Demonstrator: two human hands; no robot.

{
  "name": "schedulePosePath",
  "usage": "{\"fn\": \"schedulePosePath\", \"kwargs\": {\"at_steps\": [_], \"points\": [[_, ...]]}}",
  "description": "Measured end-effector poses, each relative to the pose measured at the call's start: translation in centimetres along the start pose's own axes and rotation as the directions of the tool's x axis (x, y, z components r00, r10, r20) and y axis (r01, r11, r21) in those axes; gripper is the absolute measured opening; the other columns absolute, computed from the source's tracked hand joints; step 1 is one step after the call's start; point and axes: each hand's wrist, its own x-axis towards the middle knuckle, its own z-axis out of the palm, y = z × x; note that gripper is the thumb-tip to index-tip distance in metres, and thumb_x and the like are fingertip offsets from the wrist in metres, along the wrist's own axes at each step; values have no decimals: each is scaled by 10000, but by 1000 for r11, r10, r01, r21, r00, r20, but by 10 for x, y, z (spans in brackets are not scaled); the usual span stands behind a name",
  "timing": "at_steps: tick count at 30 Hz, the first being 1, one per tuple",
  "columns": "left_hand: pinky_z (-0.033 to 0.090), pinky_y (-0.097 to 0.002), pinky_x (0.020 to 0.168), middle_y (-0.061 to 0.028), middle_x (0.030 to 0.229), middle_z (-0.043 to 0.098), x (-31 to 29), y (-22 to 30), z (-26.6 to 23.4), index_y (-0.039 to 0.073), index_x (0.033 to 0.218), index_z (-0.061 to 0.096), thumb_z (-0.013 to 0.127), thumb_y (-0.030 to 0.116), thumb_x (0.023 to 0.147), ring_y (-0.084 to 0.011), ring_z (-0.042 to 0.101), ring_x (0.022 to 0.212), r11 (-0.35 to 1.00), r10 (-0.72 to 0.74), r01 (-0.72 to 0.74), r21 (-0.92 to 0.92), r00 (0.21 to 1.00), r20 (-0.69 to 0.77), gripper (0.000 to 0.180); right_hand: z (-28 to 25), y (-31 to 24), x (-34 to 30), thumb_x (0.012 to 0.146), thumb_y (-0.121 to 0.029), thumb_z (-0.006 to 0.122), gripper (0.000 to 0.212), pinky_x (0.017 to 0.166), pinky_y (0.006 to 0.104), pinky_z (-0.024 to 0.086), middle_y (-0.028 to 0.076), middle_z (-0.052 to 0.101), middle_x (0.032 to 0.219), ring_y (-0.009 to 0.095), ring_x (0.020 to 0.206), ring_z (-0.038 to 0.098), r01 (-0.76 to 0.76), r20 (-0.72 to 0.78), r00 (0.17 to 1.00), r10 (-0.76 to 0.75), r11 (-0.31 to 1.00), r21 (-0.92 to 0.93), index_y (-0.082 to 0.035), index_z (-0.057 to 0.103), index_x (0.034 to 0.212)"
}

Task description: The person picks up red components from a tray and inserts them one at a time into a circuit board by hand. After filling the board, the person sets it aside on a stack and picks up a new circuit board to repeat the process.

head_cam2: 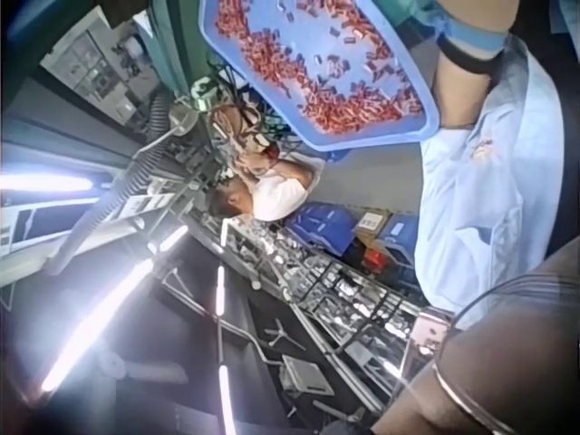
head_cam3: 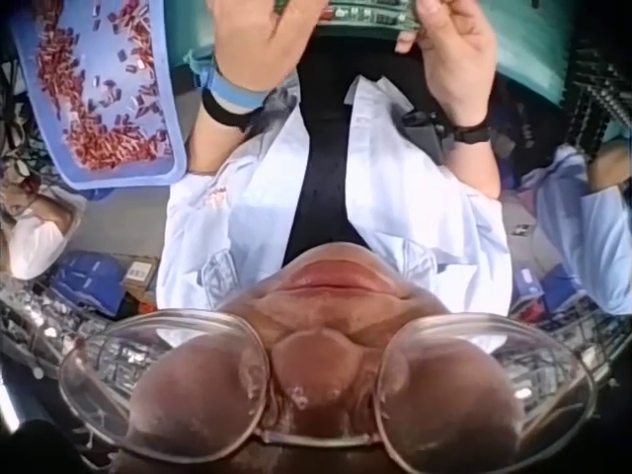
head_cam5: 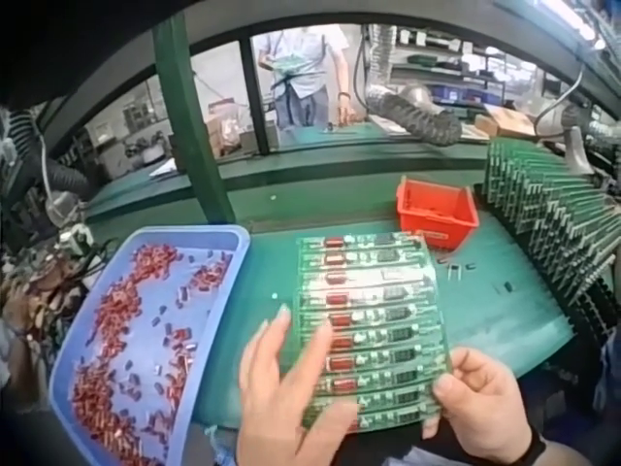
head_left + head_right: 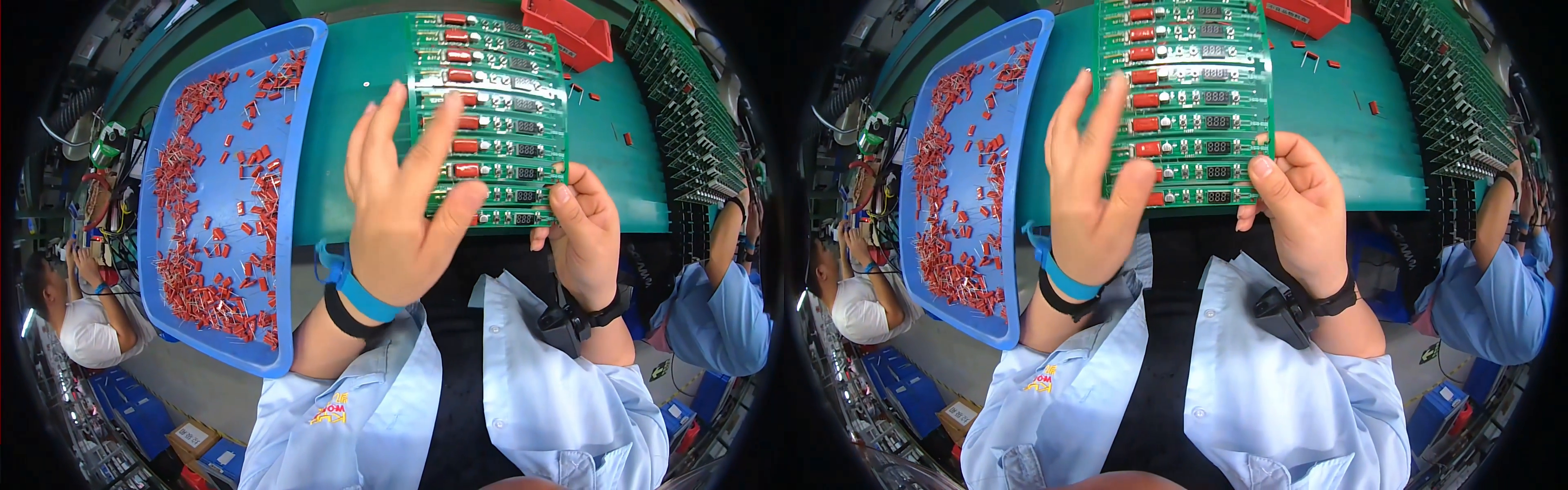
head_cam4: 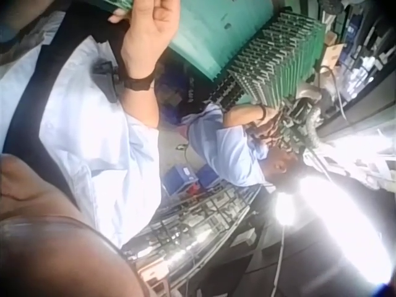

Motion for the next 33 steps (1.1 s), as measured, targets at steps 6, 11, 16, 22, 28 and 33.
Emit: {"fn": "schedulePosePath", "kwargs": {"at_steps": [6, 11, 16, 22, 28, 33], "points": [[144, -528, 1146, -244, 1493, 347, -10, 19, 2, 94, 1354, 570, 462, 627, 926, -445, 289, 1377, 898, 89, -149, 413, 983, 159, 692, -1, -8, -2, 1001, -178, 537, 271, 534, 246, 507, 85, 663, 908, 101, 609, 592, 93, -71, 993, -99, 992, -88, 32, 522, 1172], [181, -542, 1121, -250, 1527, 285, -14, 15, 8, 63, 1441, 442, 469, 660, 902, -464, 263, 1388, 920, 114, -162, 357, 982, 151, 805, -6, -7, -6, 1000, -187, 539, 297, 537, 248, 508, 86, 665, 913, 107, 618, 601, 76, -86, 993, -81, 995, -62, 35, 519, 1197], [262, -520, 1095, -247, 1521, 294, -12, -3, 9, 18, 1502, 289, 517, 604, 918, -428, 289, 1386, 985, 168, -172, -11, 975, -145, 858, -18, -13, -10, 999, -191, 543, 308, 536, 253, 507, 78, 664, 909, 107, 623, 597, 136, -96, 985, -145, 986, -97, 30, 521, 1213], [330, -404, 1082, -202, 1398, 442, -2, 10, 14, -15, 1449, 378, 536, 429, 974, -325, 440, 1294, 939, -83, 78, -334, 997, 1, 669, -34, -28, -17, 997, -197, 546, 293, 547, 255, 505, 57, 656, 922, 99, 631, 583, 186, -162, 969, -186, 982, -18, 5, 534, 1208], [412, -362, 1009, -159, 1242, 554, 4, 15, 30, -24, 1363, 494, 578, 200, 971, -257, 565, 1135, 852, -72, 116, -511, 992, 104, 460, -44, -61, -13, 999, -194, 540, 247, 633, 258, 511, 42, 636, 989, 104, 713, 581, 341, -255, 908, -333, 940, -14, -7, 551, 1160], [438, -359, 977, -158, 1233, 559, 0, -1, 38, -17, 1336, 518, 588, 140, 953, -255, 568, 1115, 882, -50, 97, -462, 992, 113, 420, -90, -118, 24, 999, -150, 537, 160, 783, 301, 527, 53, 599, 988, 164, 879, 571, 553, -322, 762, -562, 823, -126, -2, 567, 1053]]}}
